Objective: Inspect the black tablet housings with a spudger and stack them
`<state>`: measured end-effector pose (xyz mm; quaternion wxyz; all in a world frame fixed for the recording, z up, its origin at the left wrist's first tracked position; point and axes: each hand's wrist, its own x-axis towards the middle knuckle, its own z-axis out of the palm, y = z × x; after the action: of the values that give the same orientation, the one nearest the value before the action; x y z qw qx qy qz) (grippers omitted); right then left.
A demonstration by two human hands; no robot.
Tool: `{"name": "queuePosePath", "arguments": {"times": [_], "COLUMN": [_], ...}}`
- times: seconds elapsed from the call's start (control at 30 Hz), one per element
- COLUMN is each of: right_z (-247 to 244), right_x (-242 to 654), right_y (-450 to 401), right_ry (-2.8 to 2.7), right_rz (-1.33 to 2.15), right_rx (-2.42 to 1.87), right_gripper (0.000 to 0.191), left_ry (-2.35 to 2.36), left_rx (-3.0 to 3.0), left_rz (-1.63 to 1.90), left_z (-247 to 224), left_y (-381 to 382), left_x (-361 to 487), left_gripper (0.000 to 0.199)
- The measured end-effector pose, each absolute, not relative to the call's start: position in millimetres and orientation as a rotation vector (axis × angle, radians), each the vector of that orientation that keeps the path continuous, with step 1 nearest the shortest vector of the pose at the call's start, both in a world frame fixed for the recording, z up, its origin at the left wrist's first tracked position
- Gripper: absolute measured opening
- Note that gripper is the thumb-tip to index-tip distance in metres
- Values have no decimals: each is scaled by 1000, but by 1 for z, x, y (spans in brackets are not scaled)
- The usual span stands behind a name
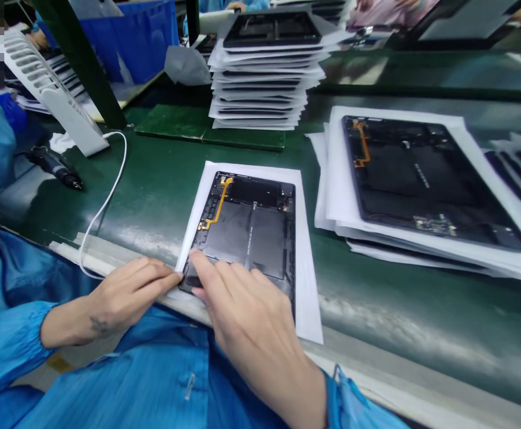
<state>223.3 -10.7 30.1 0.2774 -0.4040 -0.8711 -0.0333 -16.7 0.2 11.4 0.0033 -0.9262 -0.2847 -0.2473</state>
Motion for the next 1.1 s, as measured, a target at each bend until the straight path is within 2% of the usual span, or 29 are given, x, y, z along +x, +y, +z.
{"name": "queuePosePath", "arguments": {"times": [0.1,0.17,0.23,0.43,0.83,1.1], "right_z": [31,28,25,16,13,32], "right_x": [226,227,228,224,219,214], "right_y": [-7,-7,-9,-17,-17,-11], "right_ry": [-2409,-2461,-2491,-2365,-2443,-2738], "right_rz": [-9,99,185,229,71,-245], "right_rx": [-1067,-1035,-1003,-1045,-1079,-932], "right_gripper": [32,39,44,40,40,31], "left_ry": [-1153,-1142,-1066,-1059,-1016,-1006], "left_rx": [-3084,-3215,-3305,-3277,-3197,-3178], "left_rz": [-783,-695,-629,-706,-854,-772], "left_z": [11,13,16,10,-11,-9], "left_y": [18,28,33,33,32,32], "left_x": [-19,-19,-18,-12,-7,-6], "left_gripper": [48,65,73,70,63,58]}}
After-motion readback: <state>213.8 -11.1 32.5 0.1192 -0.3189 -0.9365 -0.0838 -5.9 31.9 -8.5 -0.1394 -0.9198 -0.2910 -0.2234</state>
